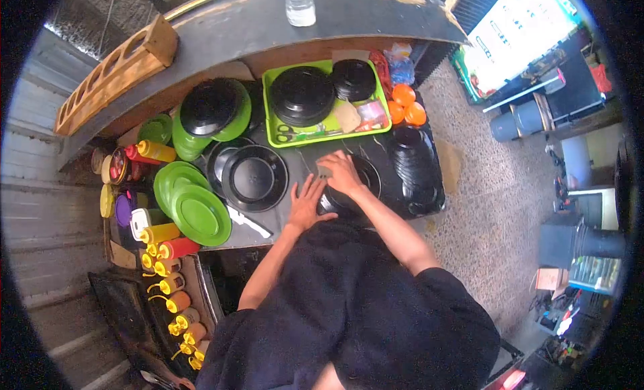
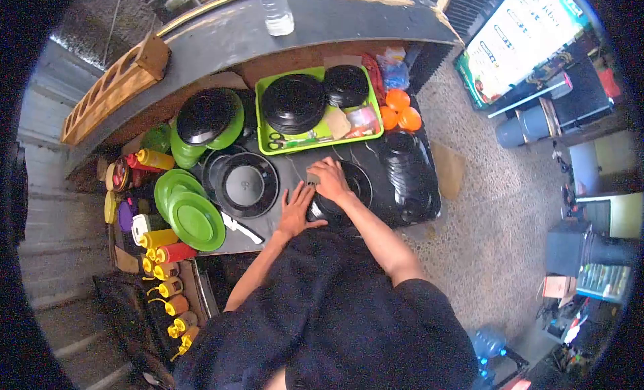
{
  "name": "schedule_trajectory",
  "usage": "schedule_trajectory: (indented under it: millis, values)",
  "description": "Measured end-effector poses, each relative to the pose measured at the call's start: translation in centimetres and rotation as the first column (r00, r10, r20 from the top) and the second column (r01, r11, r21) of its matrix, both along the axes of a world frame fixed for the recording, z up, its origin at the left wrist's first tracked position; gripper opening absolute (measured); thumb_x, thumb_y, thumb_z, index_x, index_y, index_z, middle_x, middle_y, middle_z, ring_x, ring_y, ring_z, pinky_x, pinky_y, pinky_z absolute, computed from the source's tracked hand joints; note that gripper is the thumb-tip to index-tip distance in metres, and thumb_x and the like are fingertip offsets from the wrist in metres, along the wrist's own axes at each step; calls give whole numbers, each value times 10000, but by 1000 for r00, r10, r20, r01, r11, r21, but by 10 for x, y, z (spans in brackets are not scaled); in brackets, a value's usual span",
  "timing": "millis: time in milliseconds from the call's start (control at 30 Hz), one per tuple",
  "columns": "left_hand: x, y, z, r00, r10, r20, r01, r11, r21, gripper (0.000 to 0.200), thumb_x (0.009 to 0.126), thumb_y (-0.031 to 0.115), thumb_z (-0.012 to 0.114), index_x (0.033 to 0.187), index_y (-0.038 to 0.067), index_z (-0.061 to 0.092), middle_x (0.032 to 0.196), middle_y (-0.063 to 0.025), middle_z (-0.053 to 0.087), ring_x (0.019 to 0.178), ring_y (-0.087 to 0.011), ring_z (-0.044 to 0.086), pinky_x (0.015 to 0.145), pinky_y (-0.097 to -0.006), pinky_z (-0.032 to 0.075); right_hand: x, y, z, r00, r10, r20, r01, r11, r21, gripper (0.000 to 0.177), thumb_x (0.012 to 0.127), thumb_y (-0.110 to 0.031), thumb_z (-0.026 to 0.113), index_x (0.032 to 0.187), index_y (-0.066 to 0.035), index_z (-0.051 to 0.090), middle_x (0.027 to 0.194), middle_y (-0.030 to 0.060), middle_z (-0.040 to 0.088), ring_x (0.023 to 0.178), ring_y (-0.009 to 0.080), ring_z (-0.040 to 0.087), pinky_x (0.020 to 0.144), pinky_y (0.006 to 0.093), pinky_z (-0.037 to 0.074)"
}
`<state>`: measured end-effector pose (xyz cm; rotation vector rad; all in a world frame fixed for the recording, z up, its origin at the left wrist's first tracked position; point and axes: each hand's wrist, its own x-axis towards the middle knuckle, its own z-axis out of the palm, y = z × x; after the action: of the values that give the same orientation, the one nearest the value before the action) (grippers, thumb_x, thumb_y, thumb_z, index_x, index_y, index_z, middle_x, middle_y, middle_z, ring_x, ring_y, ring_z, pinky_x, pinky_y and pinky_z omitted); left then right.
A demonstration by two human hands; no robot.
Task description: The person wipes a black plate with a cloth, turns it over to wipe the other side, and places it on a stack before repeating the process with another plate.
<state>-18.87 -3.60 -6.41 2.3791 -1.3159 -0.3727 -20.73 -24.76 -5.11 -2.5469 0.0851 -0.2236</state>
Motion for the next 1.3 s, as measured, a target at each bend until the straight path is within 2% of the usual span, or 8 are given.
schedule_trajectory:
  millis: [167,267,433,567,800,933,1033,1300]
  values:
    - [-4,-1,9,999,35,39,-35,999,4,1246,739,854,710,1673,111,353,1759,-54,299,1649,-288,182,1284,-638,102,-12,-22,11,998,-61,-36,60,998,-30,580,717,-19,776,1275,-180,769,1338,-12,702,1246,272,579,1073,444,457]
    - [-1,1,7,997,31,69,-33,999,21,1246,751,855,698,1686,119,328,1770,-45,276,1652,-285,175,1282,-638,106,-25,-41,2,984,-168,58,168,986,3,604,709,22,768,1284,-160,762,1337,8,706,1190,297,612,1037,438,509]
    - [-3,0,7,996,22,88,-25,999,35,1246,762,856,685,1692,116,311,1777,-43,260,1655,-283,165,1283,-641,109,-73,-54,13,913,-409,-9,407,911,-66,586,721,25,766,1303,-33,729,1191,143,699,1074,372,620,994,441,530]
    - [-4,-1,5,995,32,96,-34,999,24,1236,757,842,694,1693,133,309,1772,-38,269,1654,-276,155,1284,-647,125,-122,-38,26,872,-478,-102,474,878,-67,605,728,-1,726,1330,50,691,1075,175,665,1062,406,620,977,465,527]
    - [-5,-3,8,998,53,17,-54,998,34,1262,742,782,769,1699,121,280,1778,-50,247,1658,-285,138,1285,-656,71,-187,-10,21,899,-427,-92,437,885,161,569,714,10,687,1277,-37,759,1052,187,711,1046,395,676,971,446,529]
    - [-2,4,7,998,54,-12,-55,998,-33,1245,741,718,818,1685,96,297,1760,-85,279,1654,-299,161,1289,-637,62,-160,-49,23,856,-484,-183,516,824,233,531,747,-7,706,1267,-86,776,1093,159,733,1042,394,652,989,442,527]
    - [1,14,2,985,83,-149,-114,970,-214,1176,714,516,933,1637,72,356,1683,-146,394,1628,-320,254,1289,-604,110,-116,-70,41,878,-475,-65,479,874,87,504,757,-16,717,1251,-91,782,1156,150,746,1084,387,649,1011,442,522]
    - [6,19,-5,990,74,-123,-100,968,-228,1162,694,544,938,1609,76,397,1669,-117,447,1605,-305,322,1267,-584,171,-21,-36,22,973,-224,-49,216,968,-124,431,719,-37,792,1147,-90,802,1174,83,752,1094,329,630,976,438,537]
